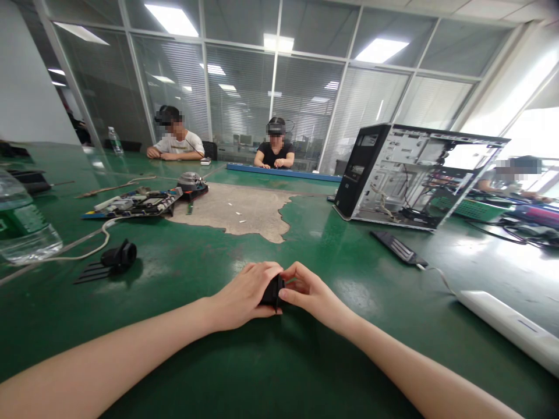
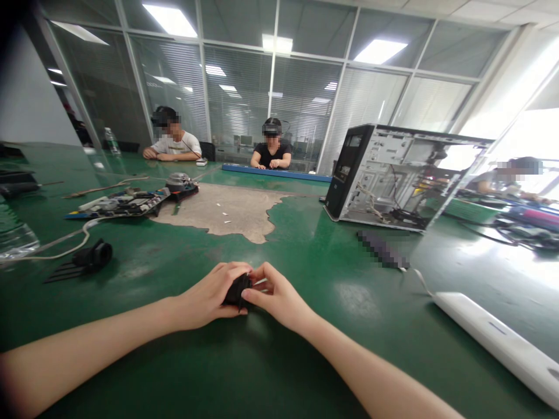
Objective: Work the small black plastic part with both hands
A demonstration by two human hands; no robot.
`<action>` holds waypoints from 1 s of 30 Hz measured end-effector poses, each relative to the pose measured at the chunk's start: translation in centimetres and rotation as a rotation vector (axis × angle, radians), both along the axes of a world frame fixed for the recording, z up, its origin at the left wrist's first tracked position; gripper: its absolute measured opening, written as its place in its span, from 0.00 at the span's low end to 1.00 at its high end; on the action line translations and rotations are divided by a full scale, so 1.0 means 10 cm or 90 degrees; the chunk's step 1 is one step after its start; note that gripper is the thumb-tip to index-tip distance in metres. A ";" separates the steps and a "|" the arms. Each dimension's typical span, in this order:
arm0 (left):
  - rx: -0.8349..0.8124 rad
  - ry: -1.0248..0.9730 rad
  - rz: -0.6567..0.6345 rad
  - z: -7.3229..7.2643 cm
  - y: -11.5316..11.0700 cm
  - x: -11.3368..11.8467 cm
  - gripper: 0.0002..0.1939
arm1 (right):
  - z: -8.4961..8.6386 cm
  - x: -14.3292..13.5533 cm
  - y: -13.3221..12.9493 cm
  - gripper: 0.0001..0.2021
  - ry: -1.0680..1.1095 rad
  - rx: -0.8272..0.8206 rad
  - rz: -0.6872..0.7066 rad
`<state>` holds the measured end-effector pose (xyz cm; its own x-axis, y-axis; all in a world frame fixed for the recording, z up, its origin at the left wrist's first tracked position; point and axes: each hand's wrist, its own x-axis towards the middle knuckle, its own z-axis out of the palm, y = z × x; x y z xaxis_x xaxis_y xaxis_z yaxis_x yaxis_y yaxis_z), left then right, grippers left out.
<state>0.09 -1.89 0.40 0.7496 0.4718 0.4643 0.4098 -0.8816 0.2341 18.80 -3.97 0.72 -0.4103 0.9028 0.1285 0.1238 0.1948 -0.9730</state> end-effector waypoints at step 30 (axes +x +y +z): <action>-0.010 0.010 0.005 -0.03 0.02 -0.01 0.29 | -0.03 -0.01 0.00 0.11 0.015 -0.003 -0.006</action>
<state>-0.04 -1.73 0.13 0.7533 0.4844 0.4448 0.4200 -0.8749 0.2413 18.67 -3.95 0.40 -0.3987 0.9074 0.1329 0.1033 0.1885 -0.9766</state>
